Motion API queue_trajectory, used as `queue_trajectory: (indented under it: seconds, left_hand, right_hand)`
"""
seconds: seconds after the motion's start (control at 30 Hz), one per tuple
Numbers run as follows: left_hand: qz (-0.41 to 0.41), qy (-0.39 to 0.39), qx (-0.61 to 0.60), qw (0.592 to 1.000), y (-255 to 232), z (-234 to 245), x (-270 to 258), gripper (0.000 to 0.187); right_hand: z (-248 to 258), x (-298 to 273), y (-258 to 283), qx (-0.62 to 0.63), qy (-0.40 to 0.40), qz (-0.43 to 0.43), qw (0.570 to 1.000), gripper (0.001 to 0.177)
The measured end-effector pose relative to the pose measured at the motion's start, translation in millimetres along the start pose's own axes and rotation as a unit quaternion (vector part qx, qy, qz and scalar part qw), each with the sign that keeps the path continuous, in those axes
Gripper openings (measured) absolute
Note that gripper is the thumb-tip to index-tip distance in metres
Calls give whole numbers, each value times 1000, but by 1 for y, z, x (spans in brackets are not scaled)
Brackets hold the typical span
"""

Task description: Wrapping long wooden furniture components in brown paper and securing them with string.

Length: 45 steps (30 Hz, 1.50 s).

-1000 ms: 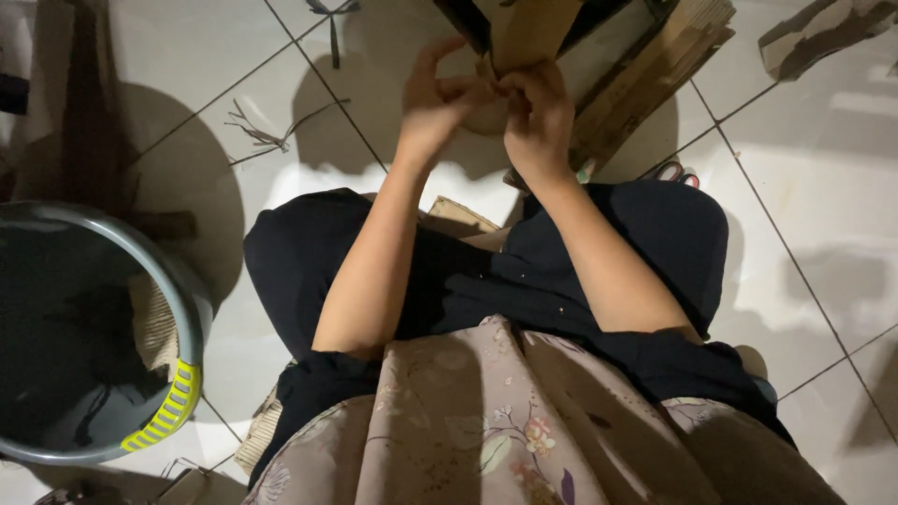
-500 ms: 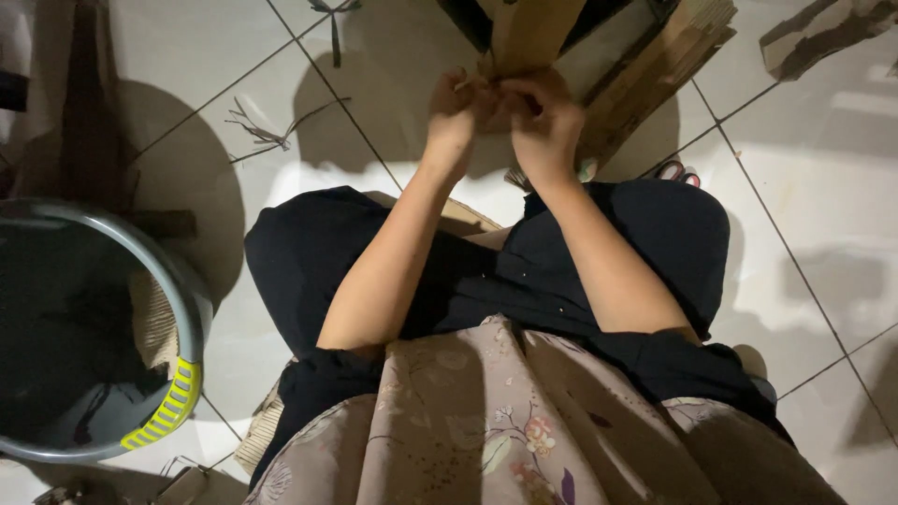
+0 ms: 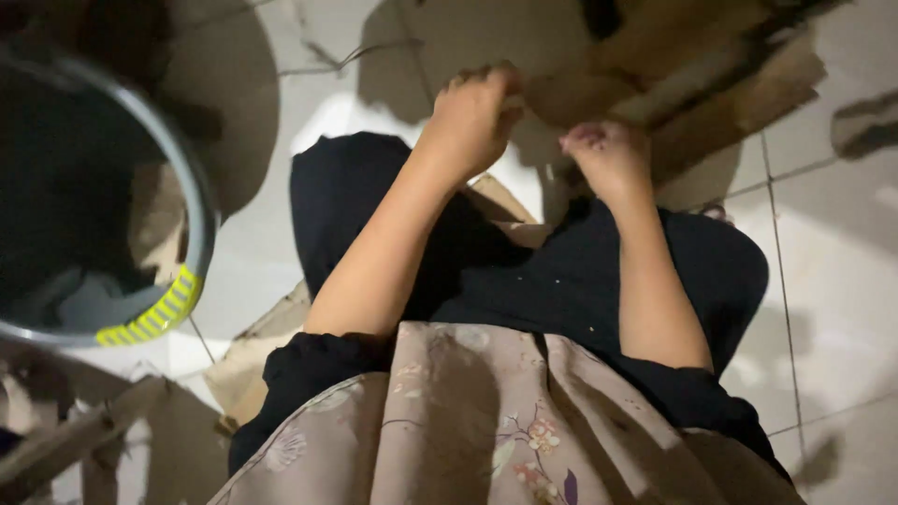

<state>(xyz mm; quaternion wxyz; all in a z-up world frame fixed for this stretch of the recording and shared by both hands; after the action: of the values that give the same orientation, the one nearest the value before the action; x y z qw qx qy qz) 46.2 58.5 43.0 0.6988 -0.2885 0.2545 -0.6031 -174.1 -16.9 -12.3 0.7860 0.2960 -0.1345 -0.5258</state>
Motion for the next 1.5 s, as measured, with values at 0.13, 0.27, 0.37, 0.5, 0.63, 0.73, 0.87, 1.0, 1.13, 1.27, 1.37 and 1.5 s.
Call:
queue_trajectory:
  seconds: [0.13, 0.27, 0.37, 0.5, 0.63, 0.73, 0.87, 1.0, 1.13, 1.27, 1.37, 1.5]
  left_hand:
    - [48, 45, 134, 989, 44, 13, -50, 32]
    - [40, 17, 121, 992, 52, 57, -83, 38]
    - [18, -38, 66, 997, 65, 77, -87, 36]
    - [-3, -62, 44, 997, 73, 82, -82, 38]
    - [-24, -85, 23, 996, 82, 76, -80, 36]
    - [-39, -88, 16, 995, 87, 86, -78, 30]
    - [-49, -82, -23, 995, 93, 94, -71, 20]
    - [-51, -75, -28, 996, 97, 88, -66, 24]
    - [-47, -53, -20, 997, 97, 89, -63, 23]
    - [-36, -58, -13, 998, 90, 90, -63, 22]
    - [-30, -45, 27, 998, 85, 81, -64, 24]
    - [-13, 1, 45, 999, 80, 61, -63, 32]
  right_hand:
    - [-78, -3, -5, 71, 128, 36, 989, 7]
    - [-118, 6, 33, 50, 177, 65, 981, 14]
    - [-162, 30, 49, 70, 175, 40, 981, 13]
    - [-241, 65, 7, 77, 191, -34, 978, 36]
    - [-267, 77, 80, 172, 244, 24, 954, 21]
    - [-274, 105, 132, 61, 161, 89, 981, 15]
    - [-303, 143, 168, 61, 185, 15, 981, 38]
    - [-308, 150, 224, 37, 156, 338, 927, 19]
    - [-320, 151, 200, -26, 240, 165, 956, 8]
    - [-295, 137, 168, -55, 235, 42, 970, 26]
    - [-251, 117, 148, -66, 208, 27, 975, 34]
    - [-213, 90, 43, -181, 173, 21, 968, 27]
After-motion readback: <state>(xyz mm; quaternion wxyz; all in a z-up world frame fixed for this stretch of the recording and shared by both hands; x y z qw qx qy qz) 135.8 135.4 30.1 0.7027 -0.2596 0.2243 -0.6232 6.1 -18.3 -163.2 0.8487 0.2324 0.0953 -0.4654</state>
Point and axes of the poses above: each hand's wrist, its own x-axis towards the middle knuckle, its own z-axis out of the back of the hand, y = z × x, the point moved 5 cm from there along x, towards the middle knuckle, and after that the axes turned 2 degrees about z, right-handed, at the moved point
